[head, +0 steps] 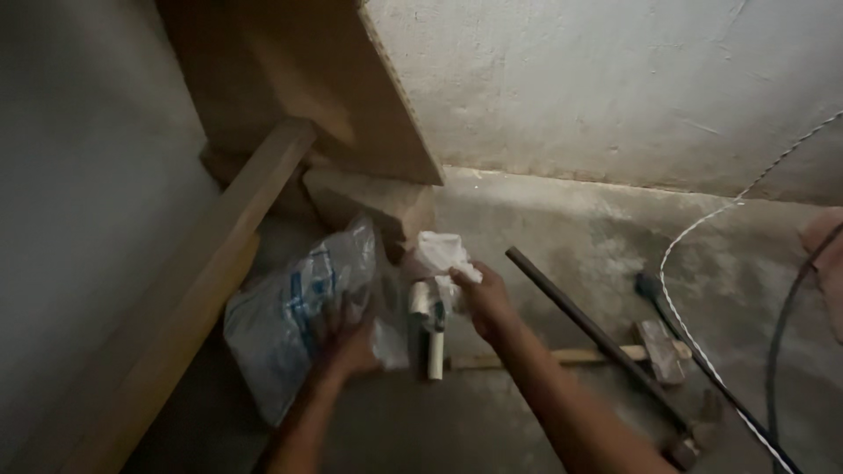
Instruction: The person removes a metal bracket from the back of a refrigerator and places it into a white plastic bag. They then gather several small metal parts, a red light bulb, and a circular metal component from the floor and place them into the same bag. Finally, they pick up a hammer and a metal rod and place them against the wall.
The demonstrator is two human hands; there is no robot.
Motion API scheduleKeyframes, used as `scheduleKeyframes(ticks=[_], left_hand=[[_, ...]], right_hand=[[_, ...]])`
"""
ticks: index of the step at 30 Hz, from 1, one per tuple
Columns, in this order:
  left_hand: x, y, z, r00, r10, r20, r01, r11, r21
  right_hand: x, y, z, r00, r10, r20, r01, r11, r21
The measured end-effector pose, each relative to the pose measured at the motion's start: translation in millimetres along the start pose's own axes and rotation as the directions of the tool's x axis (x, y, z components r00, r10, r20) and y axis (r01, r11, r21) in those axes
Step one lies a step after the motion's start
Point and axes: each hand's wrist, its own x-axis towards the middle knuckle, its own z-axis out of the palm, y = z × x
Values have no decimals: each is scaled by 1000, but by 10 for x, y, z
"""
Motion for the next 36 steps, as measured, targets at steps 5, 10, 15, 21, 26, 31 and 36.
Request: scheduleKeyframes(ticks=[5,10,15,21,26,31,36], left_hand=[[-247,-12,-126,953,-298,-52,302,949,87],[-150,-175,-123,889,-456,26,453,887,89],[9,-621,292,815,-369,-447,393,919,-43],[906,-1017,732,696,-502,-512,197,821,-536],[1791,-935,727,563,-614,-553,-209,542,-814],[2074,-631,290,792,-585,-175,142,455,-879],[2005,-295,422,804,-201,-559,-97,884,-458]], right_hand=[[80,142,61,998,19,-53,-20,999,-25],[87,221,30,999,43,-6,-42,999,32],[54,200,-19,999,25,26,-26,998,62],[2,138,15,997,-20,77,14,997,75],[-58,13,87,999,34,35,-38,994,107],[-148,-131,106,992,-50,118,32,988,150],[-147,-213,126,992,-23,122,2,985,175]])
